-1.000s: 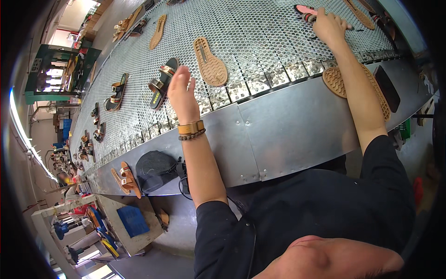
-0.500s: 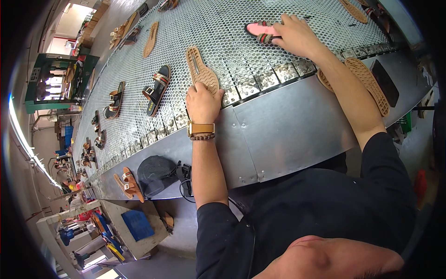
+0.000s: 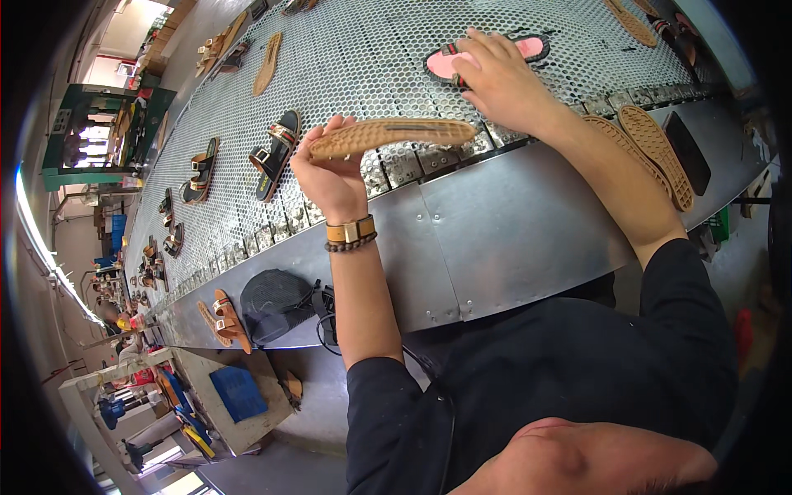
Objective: The person assembles sandals by taking shoe soles and uppers from a conveyor belt and attaching the uppers to the soles by hand.
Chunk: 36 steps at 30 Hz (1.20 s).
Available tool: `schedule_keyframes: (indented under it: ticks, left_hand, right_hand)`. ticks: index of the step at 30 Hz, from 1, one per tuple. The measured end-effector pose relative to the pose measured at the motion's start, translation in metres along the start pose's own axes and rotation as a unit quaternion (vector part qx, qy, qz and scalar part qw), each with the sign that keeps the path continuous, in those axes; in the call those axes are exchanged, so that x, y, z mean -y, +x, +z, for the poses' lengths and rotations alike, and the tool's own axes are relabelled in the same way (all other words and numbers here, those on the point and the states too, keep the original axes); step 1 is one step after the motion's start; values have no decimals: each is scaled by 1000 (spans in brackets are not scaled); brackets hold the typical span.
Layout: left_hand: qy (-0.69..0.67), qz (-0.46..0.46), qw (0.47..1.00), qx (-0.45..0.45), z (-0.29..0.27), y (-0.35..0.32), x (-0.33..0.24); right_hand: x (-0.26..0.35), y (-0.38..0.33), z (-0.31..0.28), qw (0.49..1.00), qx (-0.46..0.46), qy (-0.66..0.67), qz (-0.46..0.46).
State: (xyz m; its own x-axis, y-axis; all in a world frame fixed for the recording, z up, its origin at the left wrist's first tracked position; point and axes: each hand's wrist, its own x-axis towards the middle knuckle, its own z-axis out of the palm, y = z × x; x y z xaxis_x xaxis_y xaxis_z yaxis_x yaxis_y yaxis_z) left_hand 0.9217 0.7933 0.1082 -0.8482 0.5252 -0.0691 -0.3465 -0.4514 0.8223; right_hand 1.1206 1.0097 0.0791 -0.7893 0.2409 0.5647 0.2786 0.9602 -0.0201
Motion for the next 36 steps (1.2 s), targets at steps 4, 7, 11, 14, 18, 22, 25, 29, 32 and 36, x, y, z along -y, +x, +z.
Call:
schedule_keyframes:
  ticks: [4,7,11,14,18,22,25,29,32,36]
  left_hand:
    - [-23,-38,994,103,-6,3,5]
    - [45,-98,979,171,10,-9,17]
    - [190,-202,897,344,25,-26,37]
    - [402,-128,809,410,32,-40,56]
    - [594,252,692,323,34,-40,72]
    - [632,157,673,350,25,-23,77]
    - [693,90,641,318,42,-24,79]
    - [724,97,624,278,51,-24,89]
    - [733,97,619,265,52,-26,97]
    - [730,72,624,269,52,-23,96]
  right_hand:
    - [2,-1,1,996,44,-58,44]
    - [-17,-7,8,995,39,-53,80]
    - [-25,-11,10,990,39,-73,110]
    - [-30,-13,7,989,33,-73,128]
    - [-36,-14,3,984,92,-50,147]
    - [-36,-15,3,986,82,-56,132]
    - [-38,-19,5,989,69,-51,118]
    - [-40,-20,0,988,80,-52,122]
    - [-44,-24,-5,987,84,-44,127]
    - [-50,-26,-8,987,82,-27,135]
